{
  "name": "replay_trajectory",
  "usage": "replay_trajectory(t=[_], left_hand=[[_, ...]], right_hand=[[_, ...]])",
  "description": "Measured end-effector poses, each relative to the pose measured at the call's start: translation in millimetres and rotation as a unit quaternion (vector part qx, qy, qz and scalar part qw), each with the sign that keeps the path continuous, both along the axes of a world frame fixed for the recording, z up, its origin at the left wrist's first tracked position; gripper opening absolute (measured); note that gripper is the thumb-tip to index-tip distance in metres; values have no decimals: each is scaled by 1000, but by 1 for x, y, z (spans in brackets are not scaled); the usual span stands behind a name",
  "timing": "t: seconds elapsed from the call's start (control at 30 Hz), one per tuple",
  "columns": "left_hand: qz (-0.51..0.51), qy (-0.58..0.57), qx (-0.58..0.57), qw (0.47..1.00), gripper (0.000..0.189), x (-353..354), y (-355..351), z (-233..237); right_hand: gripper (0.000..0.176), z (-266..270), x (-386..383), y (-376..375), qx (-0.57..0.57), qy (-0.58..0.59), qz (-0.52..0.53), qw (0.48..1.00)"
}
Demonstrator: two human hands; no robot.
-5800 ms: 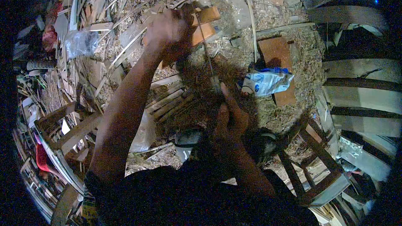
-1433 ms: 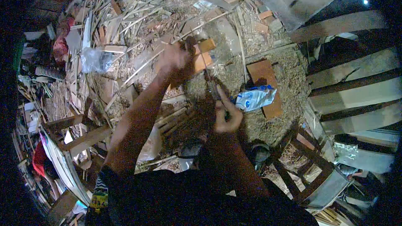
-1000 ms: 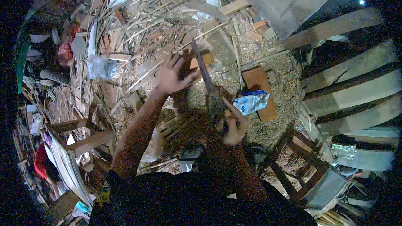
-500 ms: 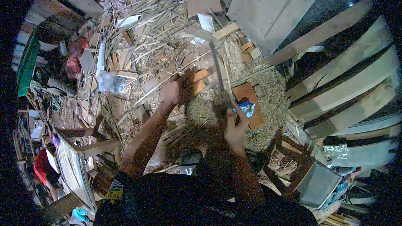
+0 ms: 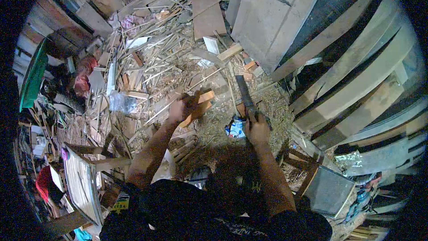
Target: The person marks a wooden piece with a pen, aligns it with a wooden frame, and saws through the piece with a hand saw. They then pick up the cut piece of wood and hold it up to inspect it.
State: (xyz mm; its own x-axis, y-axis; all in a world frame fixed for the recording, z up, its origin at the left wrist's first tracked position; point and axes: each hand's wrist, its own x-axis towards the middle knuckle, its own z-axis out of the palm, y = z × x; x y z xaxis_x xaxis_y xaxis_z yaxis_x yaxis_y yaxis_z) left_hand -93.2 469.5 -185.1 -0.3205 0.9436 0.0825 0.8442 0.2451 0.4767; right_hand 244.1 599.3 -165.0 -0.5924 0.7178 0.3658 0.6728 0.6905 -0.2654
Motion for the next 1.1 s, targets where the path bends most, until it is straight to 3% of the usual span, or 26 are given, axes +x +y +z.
replay_trajectory(t=[0.07,0.13,0.2,0.23,0.3,0.33,0.4,0.5,0.53,0.63,0.67,0.83,0.9,0.97,1.0,1.1], left_hand=[[-28,-25,29,999,35,-5,5,1],[-65,-24,1,998,44,-1,13,32],[-82,-24,13,996,43,6,24,56],[-95,-28,24,995,42,10,30,63],[-128,-24,34,991,41,15,49,74],[-155,-24,42,987,41,19,58,79],[-167,-9,44,985,40,30,73,93],[-172,16,56,983,41,44,89,122],[-169,26,70,983,41,48,93,131],[-184,37,103,977,42,48,109,156],[-187,37,97,977,42,45,113,166],[-139,30,6,990,46,42,118,197],[-119,5,-6,993,47,40,119,191],[-102,54,96,989,47,40,117,174],[-88,26,102,991,45,47,117,189],[-40,-35,110,993,43,48,112,177]], right_hand=[[35,19,-6,4,39,-46,-25,998],[32,27,-18,15,77,-91,-54,991],[30,26,-34,34,-193,65,9,979],[30,34,-42,42,-192,68,5,979],[31,51,-60,60,-355,180,93,912],[31,45,-68,70,-355,182,90,913],[30,48,-84,86,-472,251,96,839],[26,73,-84,99,-545,249,56,798],[25,78,-83,102,-557,323,82,760],[22,110,-72,115,-562,289,65,773],[22,121,-69,115,-574,330,53,747],[22,150,-53,128,-572,348,50,741],[22,159,-49,129,-565,340,51,750],[23,166,-48,133,-521,324,57,788],[24,158,-53,134,-534,398,83,742],[24,151,-43,139,-559,373,76,737]])
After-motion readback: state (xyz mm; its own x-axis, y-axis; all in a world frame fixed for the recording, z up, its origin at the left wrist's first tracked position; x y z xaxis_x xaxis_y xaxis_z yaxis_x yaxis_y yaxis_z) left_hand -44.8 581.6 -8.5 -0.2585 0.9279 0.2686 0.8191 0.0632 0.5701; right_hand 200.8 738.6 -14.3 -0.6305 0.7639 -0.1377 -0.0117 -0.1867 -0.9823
